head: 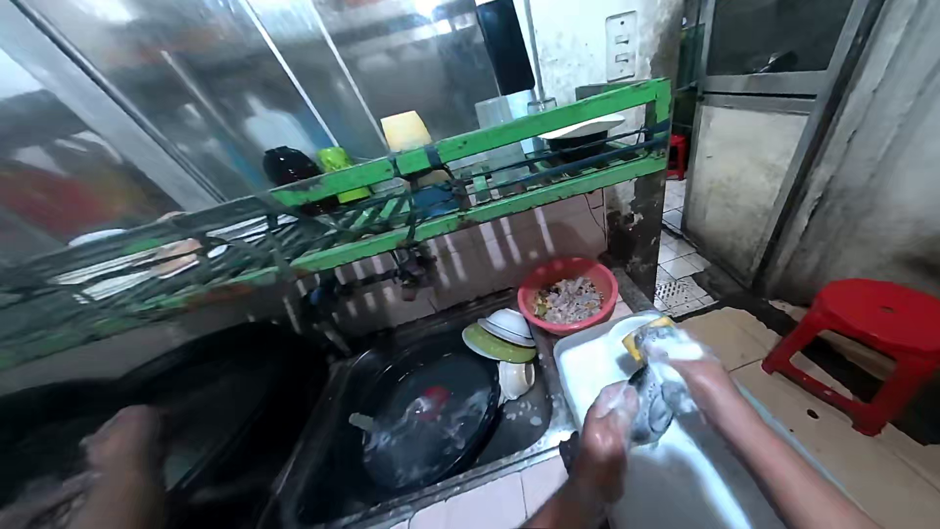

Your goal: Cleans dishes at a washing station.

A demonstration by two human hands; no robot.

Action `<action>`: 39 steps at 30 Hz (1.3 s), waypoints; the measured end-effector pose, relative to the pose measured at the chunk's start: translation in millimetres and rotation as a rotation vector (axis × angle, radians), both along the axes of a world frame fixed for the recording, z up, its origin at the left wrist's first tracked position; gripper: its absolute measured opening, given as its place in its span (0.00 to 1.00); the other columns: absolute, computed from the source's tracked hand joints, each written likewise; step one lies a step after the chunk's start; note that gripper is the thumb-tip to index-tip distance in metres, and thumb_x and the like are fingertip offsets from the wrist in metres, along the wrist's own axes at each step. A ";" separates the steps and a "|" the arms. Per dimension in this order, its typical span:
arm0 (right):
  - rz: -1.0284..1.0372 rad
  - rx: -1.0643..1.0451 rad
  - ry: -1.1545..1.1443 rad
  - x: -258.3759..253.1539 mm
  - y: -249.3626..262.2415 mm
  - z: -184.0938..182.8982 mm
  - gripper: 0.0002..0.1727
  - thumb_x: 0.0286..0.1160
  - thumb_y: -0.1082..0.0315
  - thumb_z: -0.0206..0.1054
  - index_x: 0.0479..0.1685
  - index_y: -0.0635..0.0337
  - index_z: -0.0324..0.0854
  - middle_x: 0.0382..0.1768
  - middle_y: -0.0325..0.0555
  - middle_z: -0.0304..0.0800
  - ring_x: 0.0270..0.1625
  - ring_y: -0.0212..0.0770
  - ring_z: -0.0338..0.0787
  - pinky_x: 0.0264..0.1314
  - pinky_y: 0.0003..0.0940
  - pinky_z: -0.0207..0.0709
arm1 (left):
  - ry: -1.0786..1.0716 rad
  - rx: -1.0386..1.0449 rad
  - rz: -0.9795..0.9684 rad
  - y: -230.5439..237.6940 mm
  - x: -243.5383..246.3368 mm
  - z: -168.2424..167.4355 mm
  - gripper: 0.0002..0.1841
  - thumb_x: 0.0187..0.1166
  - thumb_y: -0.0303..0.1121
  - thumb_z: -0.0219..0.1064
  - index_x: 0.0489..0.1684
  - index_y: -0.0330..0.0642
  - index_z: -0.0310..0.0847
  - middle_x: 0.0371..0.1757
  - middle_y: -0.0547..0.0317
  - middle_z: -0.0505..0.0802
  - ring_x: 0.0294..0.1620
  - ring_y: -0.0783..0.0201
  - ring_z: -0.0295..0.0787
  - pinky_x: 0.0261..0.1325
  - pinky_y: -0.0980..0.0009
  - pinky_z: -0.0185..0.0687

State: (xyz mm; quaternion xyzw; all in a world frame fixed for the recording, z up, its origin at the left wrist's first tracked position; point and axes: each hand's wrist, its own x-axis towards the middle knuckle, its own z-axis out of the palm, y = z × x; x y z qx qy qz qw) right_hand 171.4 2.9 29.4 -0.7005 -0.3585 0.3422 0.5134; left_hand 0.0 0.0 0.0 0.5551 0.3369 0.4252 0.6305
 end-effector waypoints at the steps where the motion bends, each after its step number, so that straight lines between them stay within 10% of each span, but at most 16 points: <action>1: -0.003 -0.017 -0.061 -0.5 -2.8 11.2 0.33 0.69 0.66 0.78 0.76 0.68 0.75 0.69 0.67 0.82 0.73 0.58 0.81 0.78 0.57 0.73 | -0.032 0.004 -0.024 5.7 -0.7 -6.3 0.22 0.88 0.31 0.50 0.73 0.22 0.71 0.68 0.39 0.85 0.66 0.63 0.84 0.70 0.66 0.80; 4: 0.049 -0.017 -0.092 -17.0 -12.4 21.9 0.35 0.69 0.63 0.78 0.76 0.67 0.75 0.68 0.64 0.84 0.73 0.53 0.83 0.78 0.53 0.73 | -0.275 -0.444 -0.112 28.9 7.6 -9.2 0.30 0.95 0.52 0.35 0.86 0.44 0.62 0.70 0.41 0.84 0.65 0.45 0.88 0.58 0.42 0.89; 6: 0.115 -0.025 0.004 -31.4 -17.0 4.0 0.31 0.75 0.60 0.72 0.76 0.65 0.74 0.66 0.59 0.85 0.69 0.48 0.85 0.75 0.48 0.77 | -0.321 -0.654 -0.019 34.1 20.3 4.8 0.30 0.93 0.59 0.37 0.70 0.46 0.74 0.53 0.47 0.90 0.52 0.51 0.91 0.50 0.48 0.89; 7: 0.160 -0.009 -0.020 -38.9 -20.6 -8.8 0.30 0.76 0.60 0.70 0.75 0.67 0.74 0.64 0.60 0.86 0.67 0.48 0.86 0.73 0.48 0.78 | -0.289 -0.637 0.057 34.2 26.9 9.6 0.26 0.94 0.54 0.40 0.59 0.44 0.78 0.41 0.53 0.90 0.39 0.59 0.90 0.40 0.59 0.88; 12: 0.236 0.486 -0.762 -49.7 -44.7 -48.3 0.15 0.68 0.65 0.74 0.50 0.65 0.91 0.50 0.58 0.95 0.58 0.58 0.92 0.66 0.55 0.83 | -0.381 -0.707 0.021 47.6 29.2 12.2 0.18 0.90 0.35 0.46 0.65 0.32 0.74 0.48 0.42 0.91 0.44 0.52 0.92 0.46 0.58 0.90; 19: 0.444 -0.077 -0.843 -11.0 -31.1 -36.9 0.23 0.76 0.64 0.66 0.70 0.59 0.84 0.71 0.61 0.83 0.79 0.66 0.76 0.78 0.63 0.71 | -0.137 -0.527 0.120 29.6 43.1 6.1 0.20 0.93 0.41 0.47 0.50 0.36 0.82 0.35 0.52 0.89 0.31 0.61 0.87 0.34 0.65 0.85; 25: 0.357 0.536 -0.831 -35.7 -30.6 -47.9 0.14 0.67 0.70 0.71 0.51 0.64 0.91 0.50 0.55 0.95 0.58 0.56 0.93 0.63 0.52 0.86 | -0.393 -0.576 0.003 42.1 30.0 -7.1 0.19 0.92 0.36 0.44 0.62 0.32 0.76 0.46 0.49 0.91 0.45 0.62 0.91 0.48 0.67 0.88; 28: 0.283 0.454 -0.951 -25.7 -16.5 -52.8 0.17 0.79 0.60 0.62 0.55 0.56 0.92 0.54 0.50 0.95 0.62 0.55 0.92 0.62 0.55 0.85 | -0.391 -0.566 0.042 32.2 34.2 2.6 0.18 0.92 0.38 0.44 0.47 0.38 0.81 0.34 0.55 0.90 0.37 0.64 0.90 0.41 0.66 0.88; 35: 0.430 0.255 -0.827 -17.8 -31.9 -52.9 0.16 0.70 0.68 0.71 0.57 0.53 0.92 0.55 0.51 0.94 0.63 0.57 0.90 0.64 0.58 0.84 | -0.253 -0.432 0.030 43.7 17.6 -0.9 0.20 0.90 0.34 0.44 0.66 0.31 0.76 0.52 0.48 0.91 0.45 0.62 0.90 0.47 0.66 0.87; 39: 0.279 0.418 -0.922 -28.6 -12.3 -50.6 0.15 0.74 0.63 0.68 0.52 0.61 0.92 0.52 0.53 0.96 0.60 0.56 0.92 0.64 0.54 0.85 | -0.354 -0.586 0.017 32.7 26.3 -4.3 0.17 0.91 0.37 0.47 0.50 0.36 0.82 0.37 0.52 0.91 0.39 0.61 0.91 0.44 0.63 0.88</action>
